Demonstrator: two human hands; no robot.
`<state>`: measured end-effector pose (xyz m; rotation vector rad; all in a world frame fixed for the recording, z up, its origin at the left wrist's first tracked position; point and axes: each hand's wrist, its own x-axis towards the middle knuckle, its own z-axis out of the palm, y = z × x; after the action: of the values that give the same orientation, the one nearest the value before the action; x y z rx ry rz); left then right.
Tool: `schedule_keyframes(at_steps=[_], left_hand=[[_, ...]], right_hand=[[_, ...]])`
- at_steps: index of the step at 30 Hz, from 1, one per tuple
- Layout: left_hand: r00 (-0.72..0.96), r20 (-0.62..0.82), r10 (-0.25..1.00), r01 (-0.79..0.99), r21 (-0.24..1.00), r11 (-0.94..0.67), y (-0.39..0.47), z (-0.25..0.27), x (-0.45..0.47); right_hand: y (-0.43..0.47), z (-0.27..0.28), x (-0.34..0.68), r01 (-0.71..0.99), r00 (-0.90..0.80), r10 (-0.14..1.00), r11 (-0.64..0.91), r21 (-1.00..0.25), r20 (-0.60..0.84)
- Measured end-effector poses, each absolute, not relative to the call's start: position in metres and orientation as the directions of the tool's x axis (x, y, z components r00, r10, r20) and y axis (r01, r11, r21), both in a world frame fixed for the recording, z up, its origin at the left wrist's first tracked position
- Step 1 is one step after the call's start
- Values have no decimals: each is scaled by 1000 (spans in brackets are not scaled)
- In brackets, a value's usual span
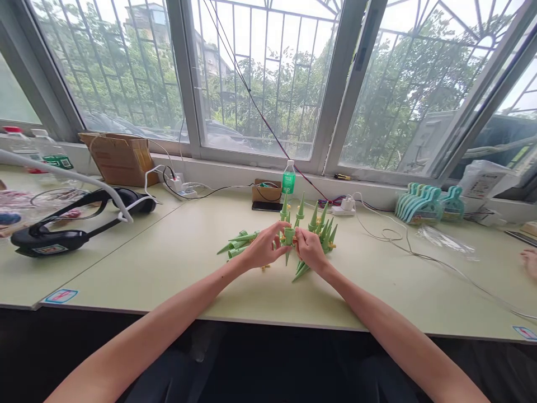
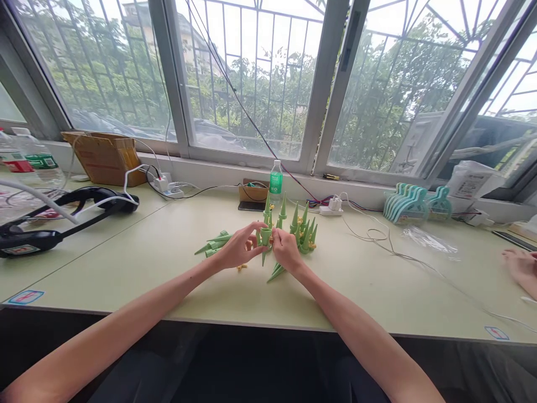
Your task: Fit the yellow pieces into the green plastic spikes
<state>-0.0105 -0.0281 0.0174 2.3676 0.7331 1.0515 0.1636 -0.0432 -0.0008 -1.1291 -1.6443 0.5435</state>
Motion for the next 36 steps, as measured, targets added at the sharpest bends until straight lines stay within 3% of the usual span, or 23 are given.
schedule_keyframes(at_steps=[36], left_hand=[[387,434,813,88,861,-502,-25,24,-7]], right_hand=[[-45,-2,161,243,-47,871,485,-840,489]])
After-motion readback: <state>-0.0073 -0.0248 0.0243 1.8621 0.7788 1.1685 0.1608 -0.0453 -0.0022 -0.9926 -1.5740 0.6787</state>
